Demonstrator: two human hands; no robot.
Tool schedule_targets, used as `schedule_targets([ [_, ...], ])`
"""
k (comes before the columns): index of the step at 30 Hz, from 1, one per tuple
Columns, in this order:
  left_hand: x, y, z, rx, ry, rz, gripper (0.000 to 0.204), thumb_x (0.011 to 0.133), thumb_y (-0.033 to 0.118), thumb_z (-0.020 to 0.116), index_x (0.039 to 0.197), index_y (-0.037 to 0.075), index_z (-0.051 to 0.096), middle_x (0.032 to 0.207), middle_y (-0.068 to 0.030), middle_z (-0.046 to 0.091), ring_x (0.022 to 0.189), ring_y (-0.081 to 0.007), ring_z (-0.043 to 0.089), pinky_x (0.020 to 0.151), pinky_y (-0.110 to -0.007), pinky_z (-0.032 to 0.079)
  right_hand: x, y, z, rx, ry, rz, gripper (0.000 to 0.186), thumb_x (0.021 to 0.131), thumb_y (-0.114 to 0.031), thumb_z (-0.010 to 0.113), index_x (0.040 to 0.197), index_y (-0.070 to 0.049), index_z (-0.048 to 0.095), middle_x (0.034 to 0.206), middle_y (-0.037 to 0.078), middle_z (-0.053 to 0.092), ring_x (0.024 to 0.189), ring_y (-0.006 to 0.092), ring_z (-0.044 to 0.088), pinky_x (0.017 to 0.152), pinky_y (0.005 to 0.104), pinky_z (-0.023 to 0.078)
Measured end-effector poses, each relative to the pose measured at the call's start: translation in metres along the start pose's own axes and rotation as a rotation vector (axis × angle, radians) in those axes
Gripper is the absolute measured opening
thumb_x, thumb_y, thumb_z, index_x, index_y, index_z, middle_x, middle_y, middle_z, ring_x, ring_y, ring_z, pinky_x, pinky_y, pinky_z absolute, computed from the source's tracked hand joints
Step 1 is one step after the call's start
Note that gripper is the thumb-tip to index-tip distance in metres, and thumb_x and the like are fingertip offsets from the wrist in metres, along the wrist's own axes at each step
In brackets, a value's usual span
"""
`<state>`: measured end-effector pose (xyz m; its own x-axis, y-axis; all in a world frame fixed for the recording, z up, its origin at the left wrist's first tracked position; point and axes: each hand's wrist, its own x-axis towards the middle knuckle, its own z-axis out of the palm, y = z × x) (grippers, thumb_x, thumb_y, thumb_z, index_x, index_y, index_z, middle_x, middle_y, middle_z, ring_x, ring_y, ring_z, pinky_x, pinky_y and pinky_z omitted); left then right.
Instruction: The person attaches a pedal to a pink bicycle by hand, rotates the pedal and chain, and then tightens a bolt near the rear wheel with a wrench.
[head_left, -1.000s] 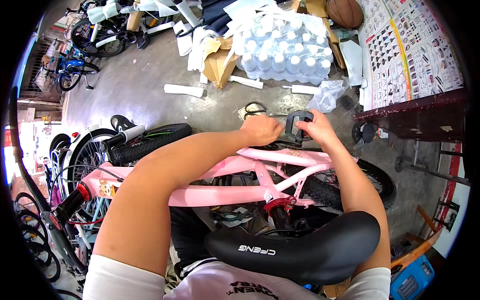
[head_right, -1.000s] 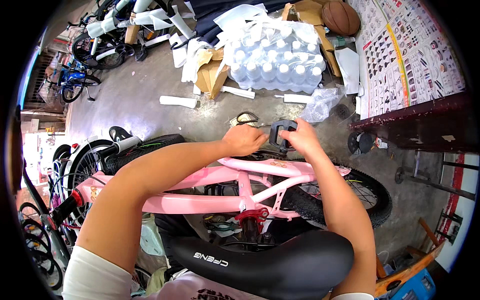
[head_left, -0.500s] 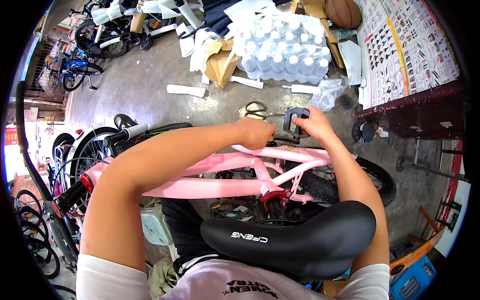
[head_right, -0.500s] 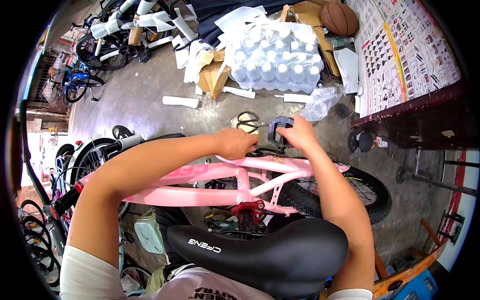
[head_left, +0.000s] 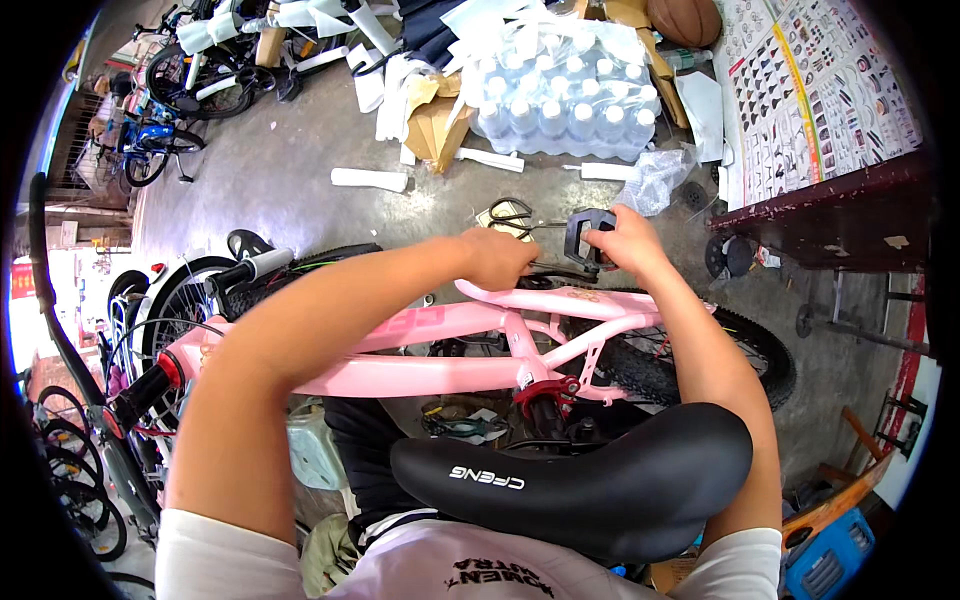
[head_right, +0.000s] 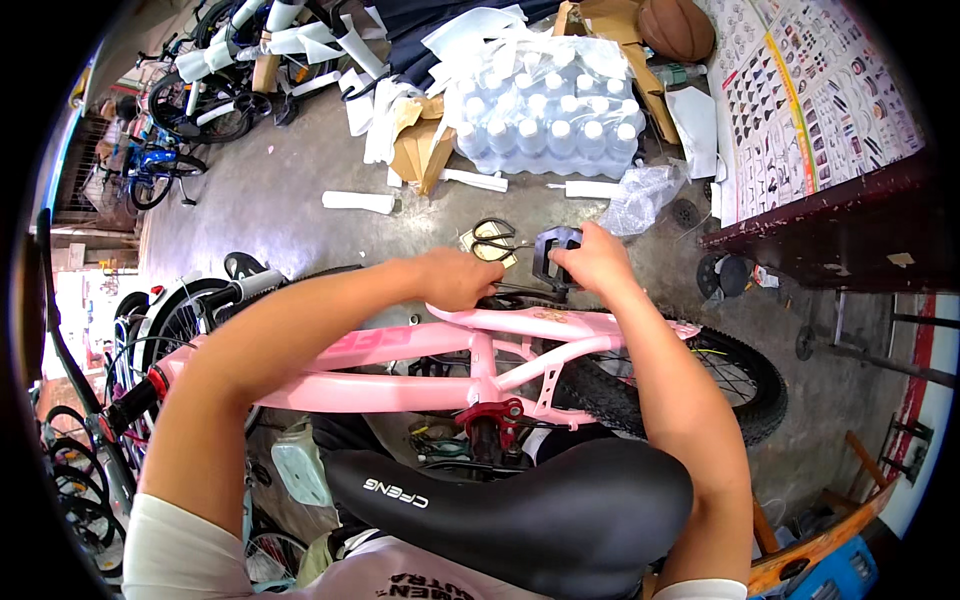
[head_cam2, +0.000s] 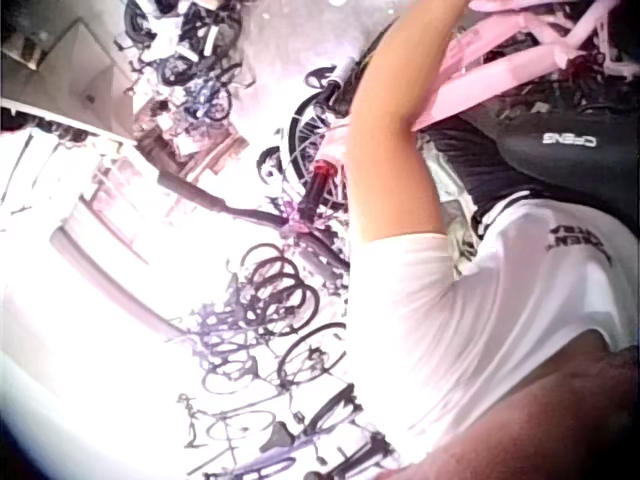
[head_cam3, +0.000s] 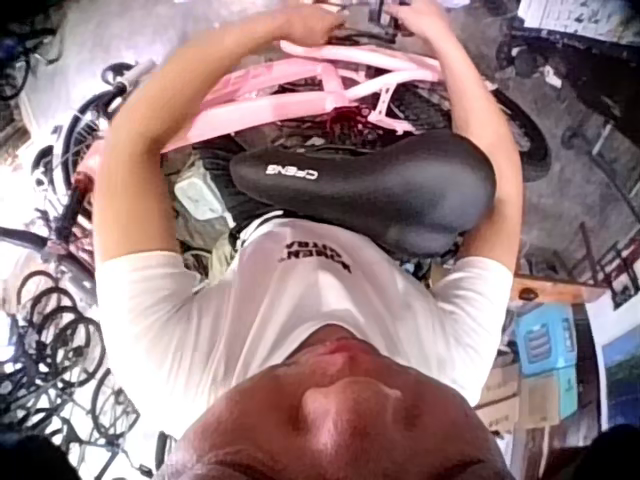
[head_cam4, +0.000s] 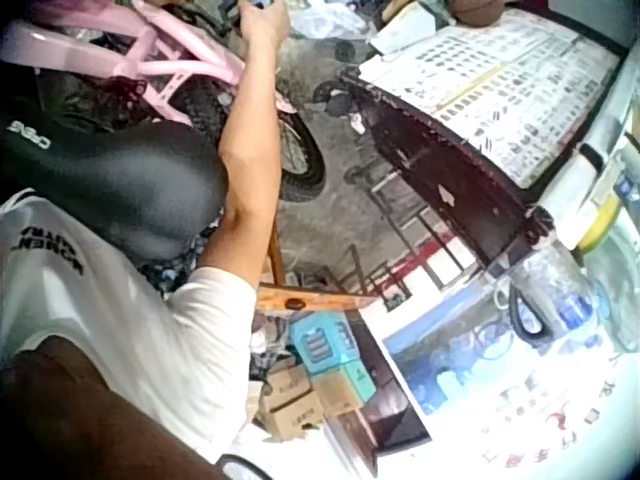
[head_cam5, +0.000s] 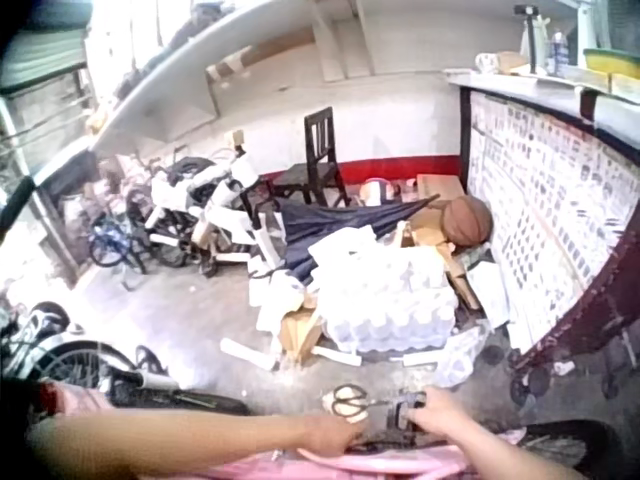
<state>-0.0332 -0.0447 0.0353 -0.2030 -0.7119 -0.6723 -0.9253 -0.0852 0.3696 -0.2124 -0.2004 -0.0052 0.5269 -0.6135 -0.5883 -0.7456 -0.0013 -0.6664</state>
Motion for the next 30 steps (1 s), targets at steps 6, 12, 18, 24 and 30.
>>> schedule_targets([
  [6, 0.006, 0.006, -0.018, 0.239, -0.031, 0.031, 0.024, 0.094, 0.026, 0.056, 0.104, 0.005, 0.060, 0.095, -0.0203, 0.070, 0.089, -0.0399, 0.068, 0.073, -0.053, 0.051, 0.007, 0.011, 0.000, -0.143, 0.028, -0.071, 0.048, 0.074, -0.036, 0.079, 0.101, 0.002, 0.065, 0.092, 0.021, 0.072, 0.081, 0.0358, 0.071, 0.075, 0.0434, 0.055],
  [12, -0.088, 0.030, -0.101, 0.160, 0.204, 0.003, 0.019, 0.093, 0.021, 0.056, 0.098, 0.004, 0.061, 0.080, -0.0215, 0.067, 0.080, -0.0420, 0.066, 0.068, -0.054, 0.048, 0.001, -0.002, 0.002, -0.105, 0.018, -0.087, 0.047, 0.074, -0.032, 0.080, 0.100, 0.003, 0.064, 0.091, 0.020, 0.072, 0.080, 0.0307, 0.072, 0.070, 0.0419, 0.056],
  [18, -0.162, 0.060, -0.075, -0.110, 0.813, -0.299, 0.018, 0.095, 0.016, 0.053, 0.099, 0.002, 0.062, 0.079, -0.0201, 0.068, 0.075, -0.0418, 0.066, 0.067, -0.049, 0.051, 0.002, 0.002, -0.004, -0.164, -0.025, -0.067, 0.055, 0.074, -0.039, 0.079, 0.109, 0.001, 0.064, 0.097, 0.019, 0.072, 0.087, 0.0308, 0.071, 0.078, 0.0392, 0.055],
  [24, -0.242, 0.124, 0.035, -0.918, 1.376, -0.182, 0.026, 0.107, 0.020, 0.042, 0.099, 0.000, 0.057, 0.067, -0.0007, 0.051, 0.055, -0.0063, 0.045, 0.050, -0.022, 0.036, -0.009, -0.007, -0.027, 0.096, 0.164, -0.326, 0.058, 0.087, -0.043, 0.072, 0.127, -0.004, 0.057, 0.120, 0.014, 0.066, 0.105, 0.0249, 0.066, 0.088, 0.0365, 0.052],
  [30, -0.243, 0.132, 0.171, -0.871, 1.257, -0.135, 0.017, 0.099, 0.007, 0.045, 0.104, -0.001, 0.060, 0.073, -0.0074, 0.059, 0.065, -0.0161, 0.059, 0.059, -0.032, 0.047, -0.122, -0.060, -0.132, 0.530, 0.196, -0.453, 0.041, 0.099, -0.035, 0.063, 0.126, -0.004, 0.061, 0.111, 0.011, 0.069, 0.101, 0.0183, 0.068, 0.090, 0.0306, 0.050],
])
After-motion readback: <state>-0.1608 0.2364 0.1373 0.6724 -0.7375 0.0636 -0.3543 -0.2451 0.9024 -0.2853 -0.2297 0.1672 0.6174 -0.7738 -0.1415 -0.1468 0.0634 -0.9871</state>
